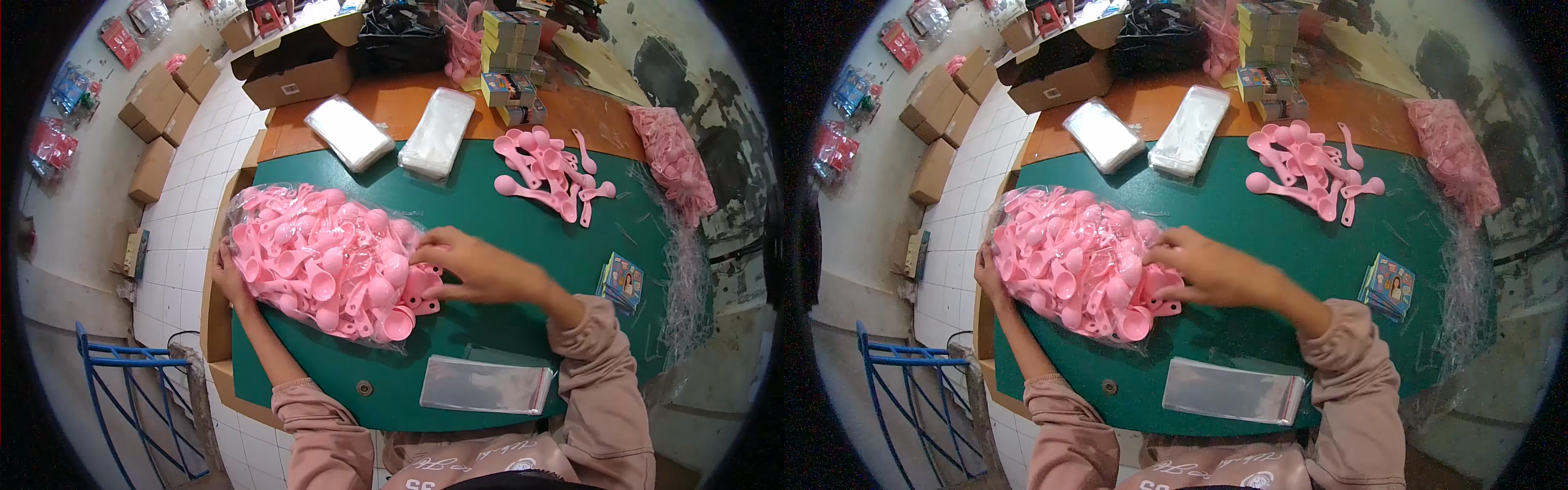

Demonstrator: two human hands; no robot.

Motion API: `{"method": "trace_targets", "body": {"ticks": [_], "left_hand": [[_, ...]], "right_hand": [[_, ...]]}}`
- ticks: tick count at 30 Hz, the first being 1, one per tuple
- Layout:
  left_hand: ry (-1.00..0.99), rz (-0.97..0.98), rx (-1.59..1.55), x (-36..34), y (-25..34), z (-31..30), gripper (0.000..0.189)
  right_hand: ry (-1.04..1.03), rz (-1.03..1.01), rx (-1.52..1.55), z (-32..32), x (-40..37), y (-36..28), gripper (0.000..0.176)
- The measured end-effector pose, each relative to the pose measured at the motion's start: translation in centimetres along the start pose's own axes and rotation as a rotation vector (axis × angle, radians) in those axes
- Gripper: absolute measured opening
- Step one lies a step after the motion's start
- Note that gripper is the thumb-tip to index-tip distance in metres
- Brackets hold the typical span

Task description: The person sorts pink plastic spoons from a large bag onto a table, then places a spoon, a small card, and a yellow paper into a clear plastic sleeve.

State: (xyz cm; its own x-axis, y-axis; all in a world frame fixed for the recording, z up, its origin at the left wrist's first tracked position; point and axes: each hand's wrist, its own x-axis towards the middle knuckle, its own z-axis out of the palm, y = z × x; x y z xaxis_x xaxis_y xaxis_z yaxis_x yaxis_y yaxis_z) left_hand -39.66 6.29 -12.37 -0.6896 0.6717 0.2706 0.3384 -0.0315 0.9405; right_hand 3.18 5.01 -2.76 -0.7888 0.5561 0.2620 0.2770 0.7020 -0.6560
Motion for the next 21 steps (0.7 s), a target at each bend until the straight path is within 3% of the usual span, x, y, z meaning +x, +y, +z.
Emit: {"method": "trace_targets", "body": {"ticks": [3, 7, 9, 10, 21], "left_hand": [[0.001, -0.015, -0.002, -0.5, 1.1, 0.2, 0.026], [-0.006, 0.023, 0.010, 0.0, 0.2, 0.0, 0.029], [-0.011, 0.074, 0.033, -0.1, 0.3, -0.1, 0.027], [-0.012, 0.067, 0.033, -0.1, 0.3, -0.1, 0.027], [-0.010, 0.009, -0.039, 0.2, -0.1, -0.2, 0.026]], "right_hand": [[0.090, 0.062, -0.217, 4.4, 1.0, 0.1, 0.051], [0.128, 0.049, -0.245, 4.8, -0.9, -1.0, 0.050], [0.024, 0.216, 0.031, 3.6, -2.5, -2.5, 0.047], [0.072, 0.225, 0.074, 3.9, -3.7, -2.6, 0.041], [0.139, 0.482, 0.142, -0.3, -8.3, -3.1, 0.031]]}}
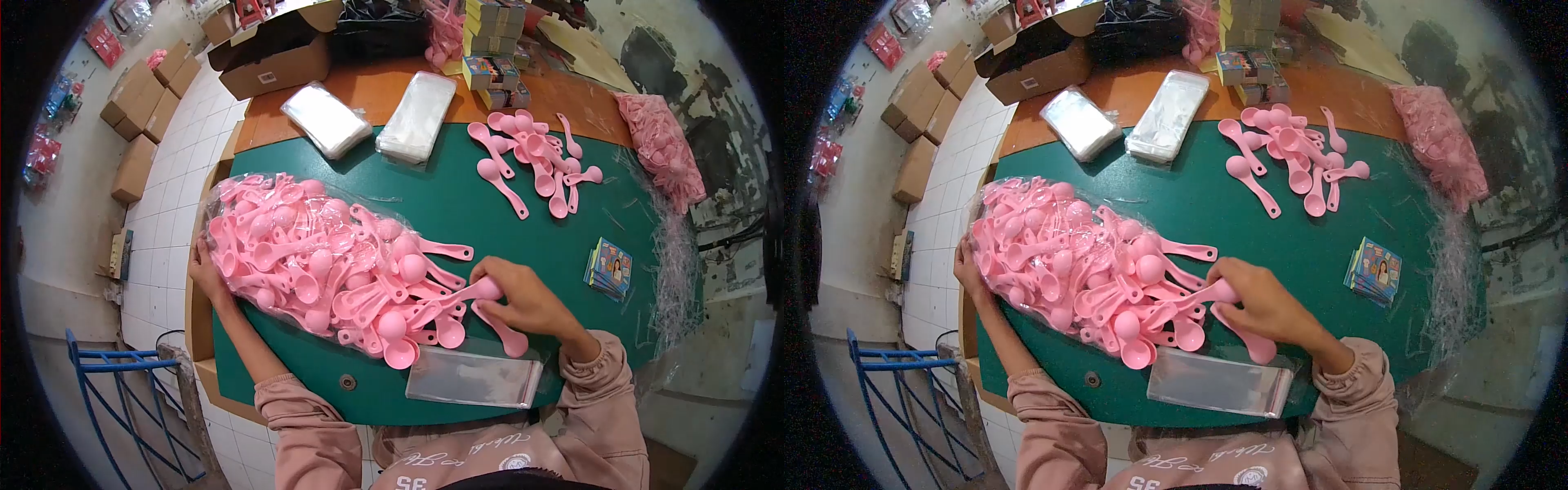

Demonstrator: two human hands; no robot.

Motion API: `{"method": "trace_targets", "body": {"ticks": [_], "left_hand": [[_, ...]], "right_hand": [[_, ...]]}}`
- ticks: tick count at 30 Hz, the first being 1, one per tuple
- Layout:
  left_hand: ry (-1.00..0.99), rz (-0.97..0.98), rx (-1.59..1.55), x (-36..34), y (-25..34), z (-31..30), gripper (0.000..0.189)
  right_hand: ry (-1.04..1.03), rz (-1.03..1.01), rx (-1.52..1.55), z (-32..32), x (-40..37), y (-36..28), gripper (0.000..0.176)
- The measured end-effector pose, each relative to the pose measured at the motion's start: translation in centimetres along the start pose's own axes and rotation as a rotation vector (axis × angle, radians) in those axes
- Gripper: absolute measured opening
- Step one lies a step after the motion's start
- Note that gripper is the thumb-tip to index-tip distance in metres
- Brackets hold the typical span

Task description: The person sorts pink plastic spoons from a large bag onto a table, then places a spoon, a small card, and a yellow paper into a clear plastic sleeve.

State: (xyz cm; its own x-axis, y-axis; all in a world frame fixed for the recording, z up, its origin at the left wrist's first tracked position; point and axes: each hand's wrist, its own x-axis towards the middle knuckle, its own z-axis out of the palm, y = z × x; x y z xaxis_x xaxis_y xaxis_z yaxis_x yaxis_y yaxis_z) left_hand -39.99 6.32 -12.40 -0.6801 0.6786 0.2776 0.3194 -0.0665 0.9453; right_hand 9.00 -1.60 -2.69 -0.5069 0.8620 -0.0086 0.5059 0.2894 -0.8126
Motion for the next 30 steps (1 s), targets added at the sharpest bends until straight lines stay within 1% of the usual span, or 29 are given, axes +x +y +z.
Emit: {"method": "trace_targets", "body": {"ticks": [2, 3, 4, 6, 7, 9, 10, 13, 14, 16, 17, 19, 20, 22, 23, 25, 26, 28, 29, 30], "left_hand": [[0.007, -0.010, -0.027, -0.1, 0.1, 0.0, 0.025], [0.006, 0.000, -0.014, -0.1, 0.2, 0.0, 0.025], [0.005, 0.011, -0.001, -0.1, 0.3, 0.1, 0.024], [0.004, 0.009, 0.000, 0.1, 0.0, 0.0, 0.024], [0.004, 0.008, 0.001, 0.2, -0.1, 0.0, 0.024], [0.003, -0.001, -0.006, 0.0, 0.1, 0.0, 0.024], [0.003, -0.010, -0.012, 0.0, 0.2, 0.0, 0.024], [0.005, 0.008, 0.012, 0.2, 0.0, 0.0, 0.025], [0.006, 0.008, 0.012, 0.2, -0.1, 0.0, 0.025], [0.015, -0.003, 0.028, 0.2, -0.2, -0.1, 0.026], [0.016, -0.004, 0.028, 0.2, -0.2, -0.1, 0.026], [0.001, -0.008, 0.017, 0.2, -0.1, -0.1, 0.027], [0.001, -0.008, 0.016, 0.3, -0.3, -0.1, 0.027], [0.006, 0.014, 0.033, 0.5, -0.7, -0.3, 0.027], [0.007, 0.014, 0.033, 0.4, -0.5, -0.2, 0.027], [0.013, 0.012, 0.051, 0.2, -0.2, -0.1, 0.028], [0.012, 0.013, 0.050, 0.2, -0.1, 0.0, 0.028], [0.011, 0.015, 0.058, 0.1, 0.0, 0.0, 0.028], [0.012, 0.013, 0.057, 0.1, 0.0, -0.1, 0.028], [0.006, 0.009, 0.057, 0.2, 0.0, -0.1, 0.027]], "right_hand": [[-0.069, 0.078, 0.004, -0.8, 0.2, 0.3, 0.031], [-0.091, 0.140, 0.025, -0.9, 0.3, 0.2, 0.036], [-0.091, 0.140, 0.026, -0.8, 0.3, 0.1, 0.036], [0.011, -0.025, -0.425, 0.0, 0.4, -0.4, 0.042], [0.012, -0.025, -0.424, 0.4, 0.8, -0.6, 0.042], [0.004, -0.120, -0.460, 1.8, 1.9, -0.8, 0.049], [0.007, -0.120, -0.459, 2.3, 2.4, -0.9, 0.049], [-0.049, -0.086, -0.466, 3.6, 3.6, -0.8, 0.058], [-0.049, -0.088, -0.465, 3.7, 3.6, -0.7, 0.058], [-0.089, -0.047, -0.355, 3.7, 3.6, -0.7, 0.053], [-0.090, -0.047, -0.355, 3.5, 3.8, -0.7, 0.053], [-0.289, 0.076, -0.266, 3.1, 4.1, -0.7, 0.044], [-0.289, 0.075, -0.266, 3.3, 4.0, -0.4, 0.044], [-0.221, 0.024, -0.241, 4.0, 3.7, 0.4, 0.035], [-0.222, 0.023, -0.241, 3.8, 3.7, 0.3, 0.035], [-0.255, 0.079, -0.038, 2.6, 3.8, -0.5, 0.027], [-0.253, 0.079, -0.039, 1.7, 3.9, -1.0, 0.027], [-0.358, 0.134, 0.053, -0.4, 3.9, -1.5, 0.023], [-0.338, 0.046, 0.141, -1.0, 3.6, -1.0, 0.019], [-0.340, 0.047, 0.140, -1.5, 3.3, -0.7, 0.019]]}}
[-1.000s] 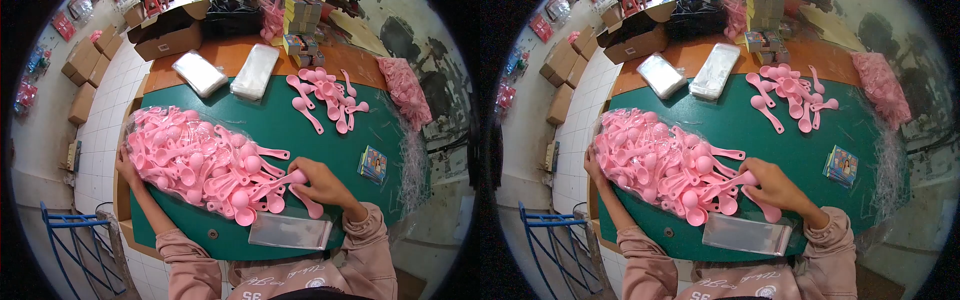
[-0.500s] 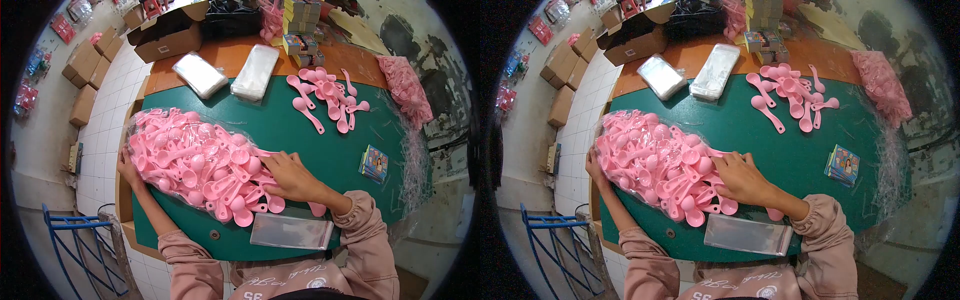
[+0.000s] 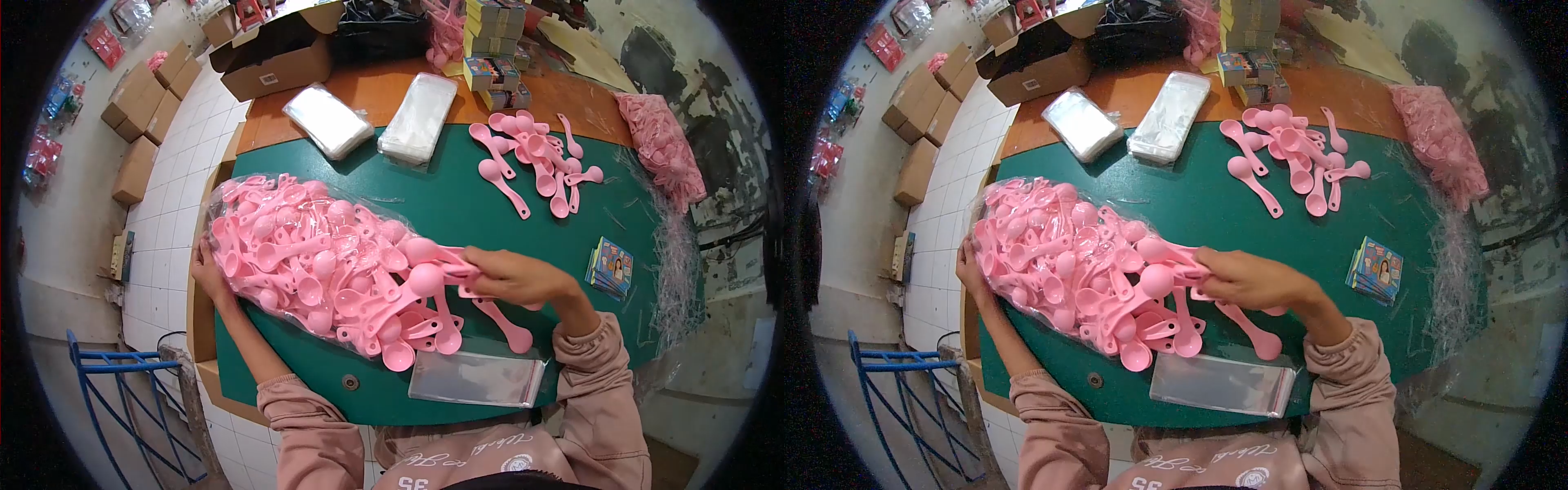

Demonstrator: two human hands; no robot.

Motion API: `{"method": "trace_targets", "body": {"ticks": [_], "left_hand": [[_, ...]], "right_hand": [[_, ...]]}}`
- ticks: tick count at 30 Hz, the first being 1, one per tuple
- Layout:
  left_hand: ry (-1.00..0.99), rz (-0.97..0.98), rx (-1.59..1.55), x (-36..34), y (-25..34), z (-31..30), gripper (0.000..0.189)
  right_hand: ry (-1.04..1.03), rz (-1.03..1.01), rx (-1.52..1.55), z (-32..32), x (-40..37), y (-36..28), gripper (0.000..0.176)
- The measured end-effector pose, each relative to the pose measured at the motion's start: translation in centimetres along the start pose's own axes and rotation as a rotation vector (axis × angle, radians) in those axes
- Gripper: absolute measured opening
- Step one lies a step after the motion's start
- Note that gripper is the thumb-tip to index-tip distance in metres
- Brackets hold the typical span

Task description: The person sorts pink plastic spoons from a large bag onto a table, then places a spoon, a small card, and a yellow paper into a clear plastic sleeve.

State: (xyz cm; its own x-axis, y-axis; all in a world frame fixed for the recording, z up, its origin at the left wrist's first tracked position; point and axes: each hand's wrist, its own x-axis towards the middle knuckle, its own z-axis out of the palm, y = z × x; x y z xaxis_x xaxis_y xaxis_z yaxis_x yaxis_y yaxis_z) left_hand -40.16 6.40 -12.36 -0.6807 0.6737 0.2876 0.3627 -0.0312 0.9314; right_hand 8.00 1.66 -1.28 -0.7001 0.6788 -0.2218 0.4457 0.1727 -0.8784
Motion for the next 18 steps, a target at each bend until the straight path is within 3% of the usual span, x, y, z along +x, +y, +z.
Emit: {"method": "trace_targets", "body": {"ticks": [3, 7, 9, 10, 12, 13, 18], "left_hand": [[-0.004, -0.003, -0.017, 0.0, 0.2, 0.1, 0.027], [0.001, -0.007, -0.054, -0.5, 0.8, 0.3, 0.026], [-0.002, 0.003, -0.042, -0.4, 0.6, 0.2, 0.025], [-0.003, 0.014, -0.029, -0.3, 0.5, 0.2, 0.025], [-0.001, 0.020, -0.031, -0.2, 0.2, 0.2, 0.025], [0.002, 0.025, -0.031, -0.1, 0.1, 0.2, 0.025], [0.007, 0.008, -0.028, -0.1, 0.0, 0.2, 0.025]], "right_hand": [[-0.064, 0.112, 0.359, -1.1, -0.9, 0.3, 0.022], [0.044, 0.259, 0.286, -0.9, -1.0, 0.2, 0.027], [0.138, 0.095, -0.111, -0.2, -0.3, 1.6, 0.033], [0.140, 0.094, -0.112, 0.3, 0.1, 2.3, 0.033], [0.327, 0.220, -0.084, 1.5, 0.9, 2.9, 0.036], [0.406, 0.190, 0.012, 1.9, 1.1, 2.8, 0.037], [0.450, 0.216, 0.024, 2.0, 1.8, 3.2, 0.036]]}}
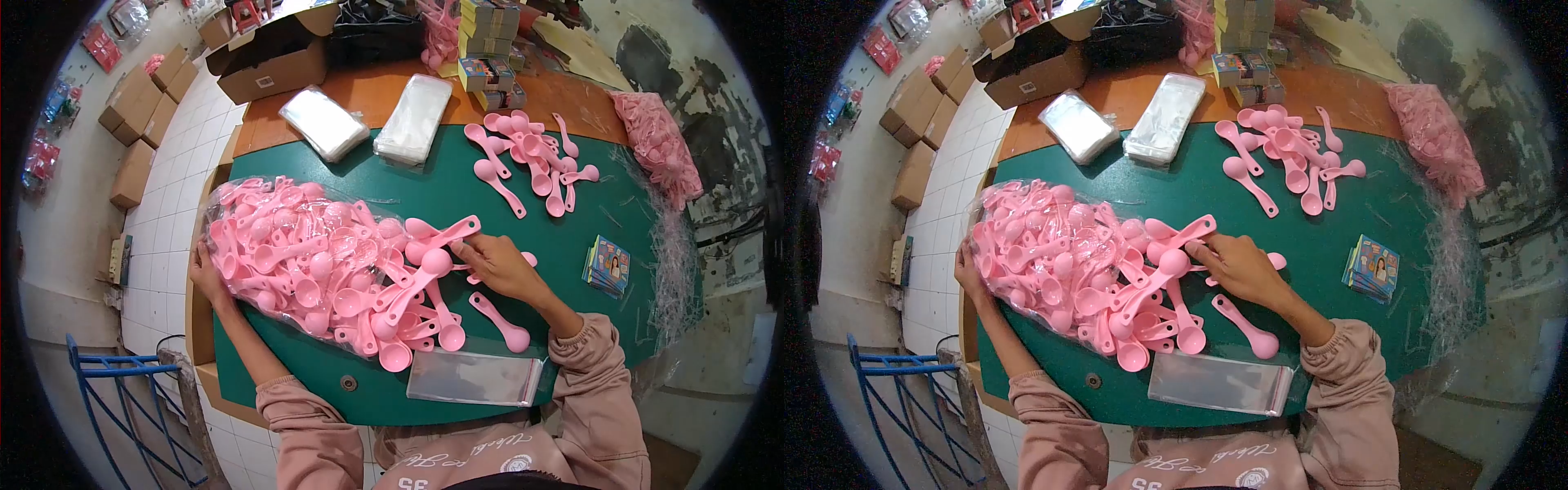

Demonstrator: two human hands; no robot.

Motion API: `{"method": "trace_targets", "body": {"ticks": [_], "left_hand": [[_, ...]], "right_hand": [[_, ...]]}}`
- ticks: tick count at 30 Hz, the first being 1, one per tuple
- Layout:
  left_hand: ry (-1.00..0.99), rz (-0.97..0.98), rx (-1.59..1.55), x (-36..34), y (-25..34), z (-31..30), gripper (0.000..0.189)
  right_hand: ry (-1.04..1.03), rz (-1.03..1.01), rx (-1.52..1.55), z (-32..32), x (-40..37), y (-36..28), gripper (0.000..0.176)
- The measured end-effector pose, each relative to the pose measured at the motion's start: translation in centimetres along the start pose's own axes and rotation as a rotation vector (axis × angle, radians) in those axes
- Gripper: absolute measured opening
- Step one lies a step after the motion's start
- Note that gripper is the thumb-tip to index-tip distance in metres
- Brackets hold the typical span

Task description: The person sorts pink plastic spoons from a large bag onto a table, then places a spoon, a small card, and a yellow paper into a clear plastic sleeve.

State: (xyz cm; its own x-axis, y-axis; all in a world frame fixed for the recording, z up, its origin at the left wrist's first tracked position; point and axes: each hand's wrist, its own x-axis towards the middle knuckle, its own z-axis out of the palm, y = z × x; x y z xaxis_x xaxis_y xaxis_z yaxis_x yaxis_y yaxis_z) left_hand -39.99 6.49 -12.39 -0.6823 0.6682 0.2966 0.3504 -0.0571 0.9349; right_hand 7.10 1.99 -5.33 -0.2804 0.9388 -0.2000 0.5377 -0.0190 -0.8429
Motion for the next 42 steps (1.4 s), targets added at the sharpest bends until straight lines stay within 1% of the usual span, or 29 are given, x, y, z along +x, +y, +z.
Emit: {"method": "trace_targets", "body": {"ticks": [2, 5, 7, 8, 10, 11, 13, 17, 19, 20, 22, 23, 24, 26, 28, 30, 32, 34, 36, 38, 39, 41, 42], "left_hand": [[0.005, 0.013, 0.011, -0.1, 0.2, 0.0, 0.026], [0.000, -0.024, 0.002, -0.2, 0.4, 0.1, 0.026], [0.003, -0.028, -0.013, -0.1, 0.1, 0.1, 0.026], [0.001, -0.025, -0.015, -0.1, 0.1, 0.1, 0.026], [0.002, 0.004, 0.012, -0.2, 0.3, 0.1, 0.026], [0.003, 0.006, 0.009, 0.0, 0.0, 0.0, 0.026], [-0.015, 0.032, 0.036, 0.3, -0.5, -0.2, 0.027], [-0.005, 0.011, 0.038, 0.2, -0.3, -0.2, 0.027], [-0.013, -0.021, 0.026, 0.0, 0.1, -0.2, 0.027], [-0.014, -0.020, 0.028, 0.1, 0.0, -0.2, 0.027], [-0.024, -0.035, -0.016, 0.2, -0.2, -0.2, 0.027], [-0.029, -0.036, -0.015, 0.1, -0.1, -0.2, 0.027], [-0.027, -0.032, -0.027, 0.0, 0.0, -0.1, 0.027], [-0.027, -0.030, -0.040, -0.1, 0.4, 0.0, 0.027], [-0.023, -0.029, 0.019, -0.3, 0.7, 0.0, 0.027], [-0.022, -0.017, 0.016, -0.2, 0.5, -0.1, 0.027], [-0.021, -0.005, 0.010, 0.0, 0.2, -0.1, 0.026], [-0.030, -0.001, 0.005, 0.1, -0.1, -0.2, 0.026], [-0.020, 0.004, 0.017, 0.1, -0.2, -0.2, 0.026], [-0.012, 0.010, 0.026, 0.2, -0.1, -0.2, 0.025], [-0.014, 0.005, 0.025, 0.2, -0.1, -0.1, 0.025], [-0.015, -0.003, 0.028, 0.1, 0.0, -0.2, 0.025], [-0.011, -0.007, 0.027, 0.1, 0.2, -0.1, 0.026]], "right_hand": [[0.019, -0.008, 0.035, -0.1, 0.1, -0.5, 0.035], [0.061, -0.056, 0.021, -0.5, 0.4, -1.4, 0.037], [0.090, -0.103, -0.138, -0.4, 1.1, -1.2, 0.039], [0.093, -0.104, -0.137, -0.3, 1.5, -1.1, 0.039], [0.119, 0.093, -0.171, 0.0, 2.4, -0.9, 0.040], [0.123, 0.091, -0.172, 0.4, 2.7, -0.7, 0.040], [0.265, 0.028, -0.200, 1.2, 3.2, -0.1, 0.037], [0.307, -0.033, -0.245, 1.4, 3.5, 0.1, 0.036], [0.248, -0.127, -0.044, 0.8, 3.5, -0.2, 0.037], [0.248, -0.126, -0.042, 0.4, 3.6, -0.4, 0.037], [0.047, -0.037, 0.186, -0.9, 3.5, -1.0, 0.034], [-0.033, 0.041, 0.437, -1.7, 2.7, -2.4, 0.028], [-0.029, 0.045, 0.440, -2.3, 2.6, -2.4, 0.028], [0.013, -0.026, 0.484, -4.3, 2.8, -1.7, 0.024], [0.159, -0.110, 0.475, -6.4, 3.9, -0.2, 0.024], [0.352, -0.102, 0.413, -8.7, 5.0, -0.4, 0.023], [0.412, 0.023, 0.310, -11.4, 7.1, 1.2, 0.024], [0.421, 0.012, 0.292, -13.9, 9.4, 3.4, 0.025], [0.426, 0.003, 0.278, -14.9, 10.1, 4.0, 0.026], [0.733, -0.052, -0.713, -15.4, 10.4, 4.4, 0.031], [0.973, -0.005, -1.018, -13.3, 9.0, 3.4, 0.033], [0.631, -0.258, -0.670, -11.2, 5.8, 0.0, 0.030], [0.345, -0.402, -0.558, -9.6, 4.4, -0.7, 0.030]]}}
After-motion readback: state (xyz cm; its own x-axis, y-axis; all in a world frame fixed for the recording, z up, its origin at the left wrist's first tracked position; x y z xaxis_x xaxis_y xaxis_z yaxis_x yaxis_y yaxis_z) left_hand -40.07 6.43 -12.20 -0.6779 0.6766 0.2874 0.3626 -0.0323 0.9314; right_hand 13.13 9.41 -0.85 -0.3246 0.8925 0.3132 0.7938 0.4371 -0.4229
